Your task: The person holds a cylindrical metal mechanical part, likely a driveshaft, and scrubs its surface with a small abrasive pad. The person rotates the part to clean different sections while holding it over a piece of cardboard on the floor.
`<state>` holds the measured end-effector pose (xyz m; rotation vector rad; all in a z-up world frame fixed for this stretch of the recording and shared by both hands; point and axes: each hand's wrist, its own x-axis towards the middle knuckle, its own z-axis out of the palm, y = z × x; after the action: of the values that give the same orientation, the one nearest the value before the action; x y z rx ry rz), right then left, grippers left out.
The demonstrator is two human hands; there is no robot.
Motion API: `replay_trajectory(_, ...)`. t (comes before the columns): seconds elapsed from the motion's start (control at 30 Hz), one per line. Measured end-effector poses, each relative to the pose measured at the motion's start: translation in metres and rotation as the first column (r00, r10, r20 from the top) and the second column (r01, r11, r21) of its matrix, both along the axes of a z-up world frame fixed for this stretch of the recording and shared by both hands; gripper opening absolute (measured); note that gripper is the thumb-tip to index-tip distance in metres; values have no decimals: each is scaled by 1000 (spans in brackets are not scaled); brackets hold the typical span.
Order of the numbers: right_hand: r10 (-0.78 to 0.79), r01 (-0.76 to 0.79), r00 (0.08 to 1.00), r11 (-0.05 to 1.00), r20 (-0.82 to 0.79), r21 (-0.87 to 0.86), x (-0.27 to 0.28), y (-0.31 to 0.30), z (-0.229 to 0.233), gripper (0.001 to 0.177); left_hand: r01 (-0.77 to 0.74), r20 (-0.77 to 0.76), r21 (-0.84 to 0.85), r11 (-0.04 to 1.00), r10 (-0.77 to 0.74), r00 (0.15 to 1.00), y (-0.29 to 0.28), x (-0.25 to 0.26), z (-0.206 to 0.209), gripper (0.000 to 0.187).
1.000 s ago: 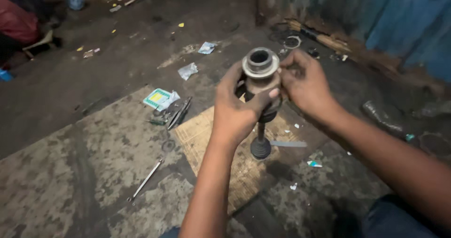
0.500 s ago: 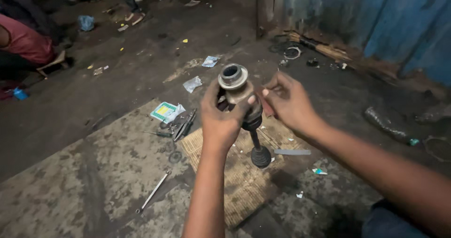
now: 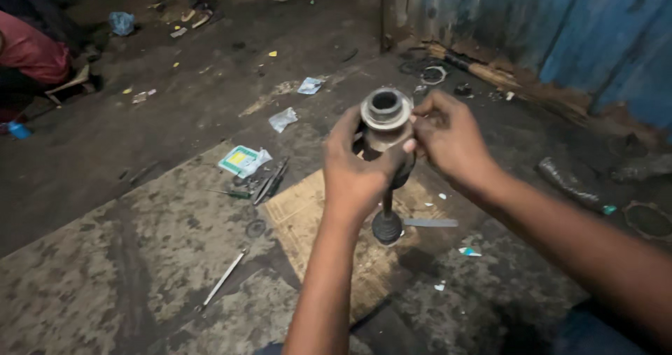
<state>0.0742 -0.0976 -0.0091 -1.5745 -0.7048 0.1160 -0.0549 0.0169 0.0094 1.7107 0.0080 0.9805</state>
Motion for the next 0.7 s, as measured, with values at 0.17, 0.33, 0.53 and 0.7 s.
replay_trajectory(0.17, 109, -110, 994, 966, -18, -233, -2, -26, 1, 18, -12, -82, -65, 998, 7, 997, 11, 10, -8, 65)
replay_trajectory(0.33, 310, -345, 939, 832, -152, -435, 5, -58, 12, 18, 97, 28, -245, 965, -93, 995, 35, 18, -16, 66)
replay_trajectory(0.53, 72, -119, 984, 947, -163, -298, 5, -46, 6, 22, 270, 154, -283, 920, -234, 960, 29, 24, -22, 48)
replay_trajectory(0.7, 118, -123, 992, 980, -46, -154, -3, -36, 1, 26, 330, 80, -271, 904, -321, 944, 15, 18, -14, 42)
